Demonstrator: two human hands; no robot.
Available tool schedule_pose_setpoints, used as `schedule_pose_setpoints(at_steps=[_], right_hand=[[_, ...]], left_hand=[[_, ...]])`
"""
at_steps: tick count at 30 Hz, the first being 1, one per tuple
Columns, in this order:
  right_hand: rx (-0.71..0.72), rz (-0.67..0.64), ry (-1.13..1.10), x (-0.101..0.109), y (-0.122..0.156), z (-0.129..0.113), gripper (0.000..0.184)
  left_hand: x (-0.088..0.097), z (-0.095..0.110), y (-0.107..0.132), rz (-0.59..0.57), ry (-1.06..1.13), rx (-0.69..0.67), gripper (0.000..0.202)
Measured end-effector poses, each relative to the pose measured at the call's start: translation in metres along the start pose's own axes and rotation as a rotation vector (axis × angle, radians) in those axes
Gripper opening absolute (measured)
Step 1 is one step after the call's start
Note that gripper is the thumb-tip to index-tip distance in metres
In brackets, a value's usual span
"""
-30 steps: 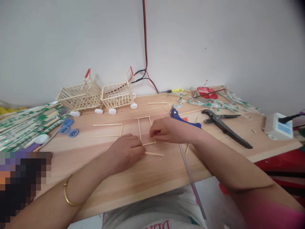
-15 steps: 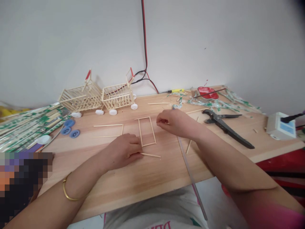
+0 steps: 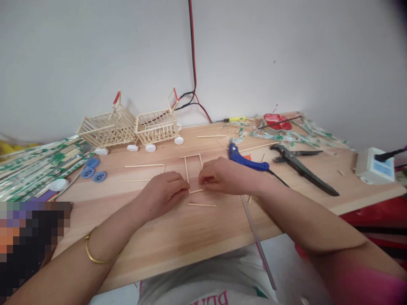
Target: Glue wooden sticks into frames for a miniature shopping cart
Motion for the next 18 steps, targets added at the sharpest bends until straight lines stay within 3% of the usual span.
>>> schedule_pose_setpoints(at_steps=[3, 18], right_hand=[[-0.006, -0.022, 0.039, -0.006, -0.003, -0.006, 0.015], [0.056, -0.050, 0.072, -0.019, -0.008, -0.008, 0.013]], left_hand=[[0.000, -0.001, -0.001, 0.044, -0.042, 0.007, 0.022], [-0.011, -0.003, -0.002, -0.027, -0.159, -0.005, 0.021]])
Point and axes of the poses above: each hand's wrist, its own y-axis away from the middle knuckle, its own x-axis out of the back of the hand, z = x × y, the point moved 4 cm from there along -y, towards the middle knuckle, and after that the axes turned 4 degrees about x, right-handed, at the moved point
